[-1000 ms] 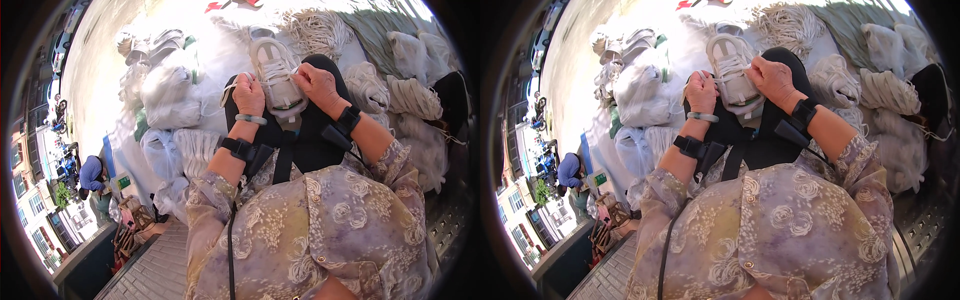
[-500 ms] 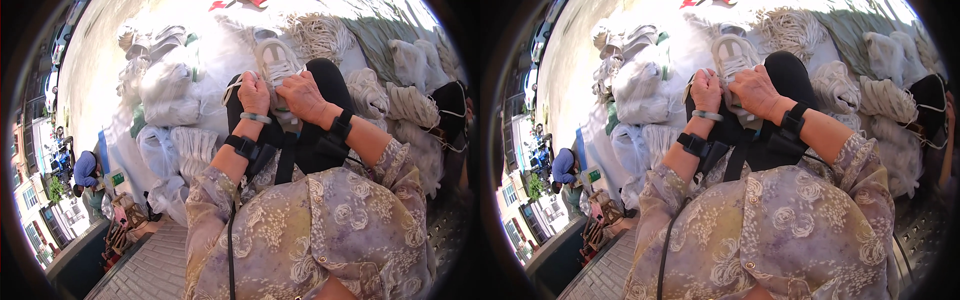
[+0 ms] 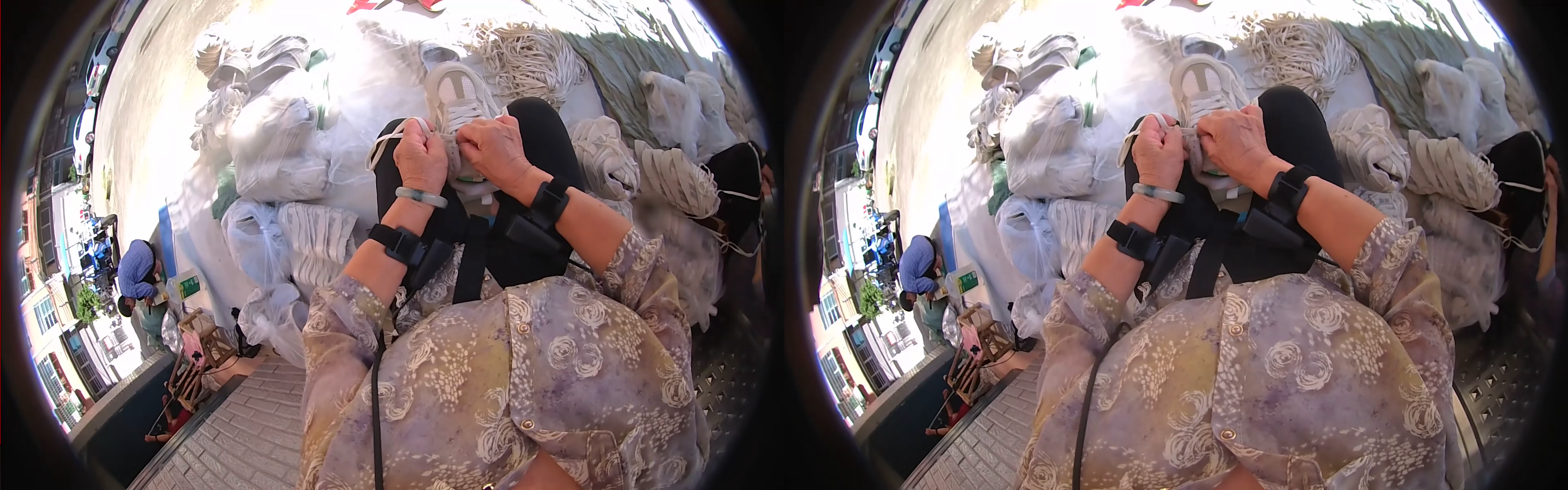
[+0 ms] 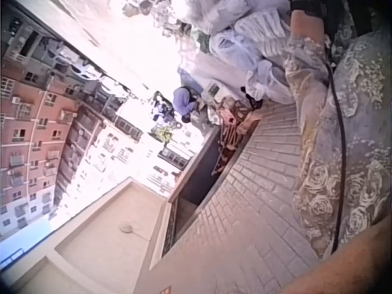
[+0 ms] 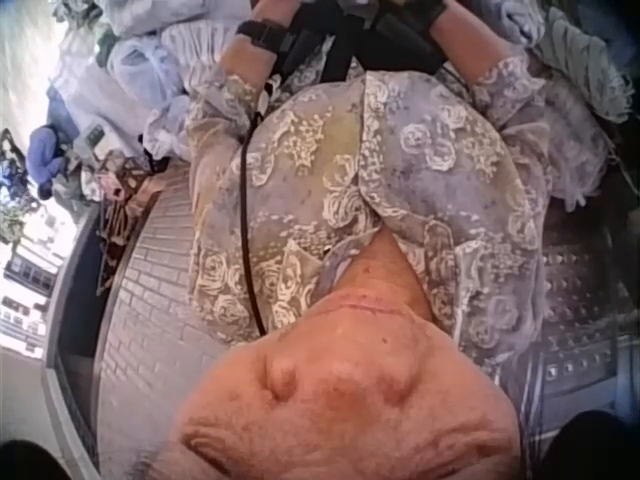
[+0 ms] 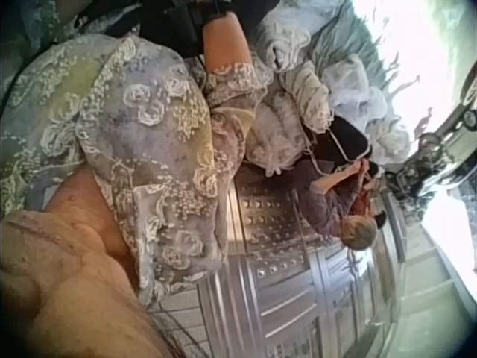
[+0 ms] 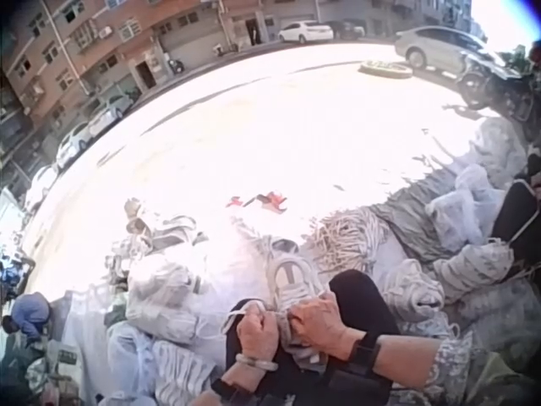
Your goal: Lacing shoestrings into a white sneaker while sitting in a production area.
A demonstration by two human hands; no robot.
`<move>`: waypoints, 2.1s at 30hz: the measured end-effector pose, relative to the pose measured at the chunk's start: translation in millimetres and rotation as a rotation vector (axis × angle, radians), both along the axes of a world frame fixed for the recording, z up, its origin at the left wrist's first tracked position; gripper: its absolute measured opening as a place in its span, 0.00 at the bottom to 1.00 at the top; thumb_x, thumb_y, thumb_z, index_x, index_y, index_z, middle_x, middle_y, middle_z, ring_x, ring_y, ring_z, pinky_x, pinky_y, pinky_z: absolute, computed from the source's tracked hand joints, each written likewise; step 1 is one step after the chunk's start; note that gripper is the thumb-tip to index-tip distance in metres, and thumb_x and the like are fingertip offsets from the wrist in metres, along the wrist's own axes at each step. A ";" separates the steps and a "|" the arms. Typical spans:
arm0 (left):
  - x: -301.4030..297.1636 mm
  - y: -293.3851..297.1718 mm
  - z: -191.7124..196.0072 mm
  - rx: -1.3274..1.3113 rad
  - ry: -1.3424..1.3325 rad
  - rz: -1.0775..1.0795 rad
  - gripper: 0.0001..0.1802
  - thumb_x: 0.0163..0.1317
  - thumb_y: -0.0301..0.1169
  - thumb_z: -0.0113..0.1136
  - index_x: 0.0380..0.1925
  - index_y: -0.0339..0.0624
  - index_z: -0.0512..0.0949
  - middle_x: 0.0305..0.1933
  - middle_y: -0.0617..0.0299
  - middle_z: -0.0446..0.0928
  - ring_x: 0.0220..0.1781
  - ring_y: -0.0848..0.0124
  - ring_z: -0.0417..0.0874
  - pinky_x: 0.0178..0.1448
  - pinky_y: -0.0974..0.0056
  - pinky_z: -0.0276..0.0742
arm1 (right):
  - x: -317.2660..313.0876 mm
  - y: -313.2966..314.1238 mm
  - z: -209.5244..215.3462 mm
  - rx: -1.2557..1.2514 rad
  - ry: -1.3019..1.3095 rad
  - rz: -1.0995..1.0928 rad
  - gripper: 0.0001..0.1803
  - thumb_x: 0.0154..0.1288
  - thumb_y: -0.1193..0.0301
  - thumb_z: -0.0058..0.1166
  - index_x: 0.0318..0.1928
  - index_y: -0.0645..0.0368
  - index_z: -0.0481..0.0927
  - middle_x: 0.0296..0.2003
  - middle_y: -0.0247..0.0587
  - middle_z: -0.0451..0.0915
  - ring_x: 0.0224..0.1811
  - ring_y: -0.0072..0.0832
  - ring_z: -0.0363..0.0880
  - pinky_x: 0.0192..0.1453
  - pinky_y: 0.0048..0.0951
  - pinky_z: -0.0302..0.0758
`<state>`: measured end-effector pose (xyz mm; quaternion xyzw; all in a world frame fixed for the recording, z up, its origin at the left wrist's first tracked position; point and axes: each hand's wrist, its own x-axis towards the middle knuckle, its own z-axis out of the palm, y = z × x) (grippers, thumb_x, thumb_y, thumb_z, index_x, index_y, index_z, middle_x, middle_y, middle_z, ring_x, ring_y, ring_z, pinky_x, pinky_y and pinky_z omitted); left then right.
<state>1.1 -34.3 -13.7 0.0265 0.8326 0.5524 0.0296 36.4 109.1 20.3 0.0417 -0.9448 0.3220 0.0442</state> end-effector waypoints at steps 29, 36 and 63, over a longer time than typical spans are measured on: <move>5.2 3.8 34.4 -0.435 0.073 -0.004 0.20 0.46 0.30 0.66 0.32 0.36 0.65 0.19 0.62 0.72 0.19 0.73 0.74 0.28 0.67 0.73 | 4.2 -4.3 -9.9 -0.113 0.054 -0.090 0.06 0.56 0.69 0.48 0.29 0.53 0.78 0.29 0.38 0.79 0.37 0.37 0.77 0.51 0.41 0.60; 21.3 2.9 33.2 -0.421 0.128 -0.251 0.14 0.48 0.30 0.57 0.36 0.35 0.73 0.29 0.55 0.76 0.29 0.62 0.78 0.37 0.61 0.74 | 3.5 -6.0 -15.9 -0.108 0.052 -0.105 0.07 0.57 0.68 0.47 0.29 0.53 0.78 0.29 0.40 0.79 0.38 0.37 0.77 0.51 0.43 0.60; 87.5 18.6 308.4 0.085 0.536 -0.786 0.13 0.56 0.21 0.50 0.42 0.30 0.69 0.36 0.45 0.78 0.30 0.57 0.80 0.40 0.62 0.77 | 135.0 145.0 33.9 -0.031 -0.139 -0.132 0.04 0.51 0.72 0.54 0.26 0.56 0.73 0.16 0.36 0.71 0.23 0.35 0.71 0.39 0.33 0.63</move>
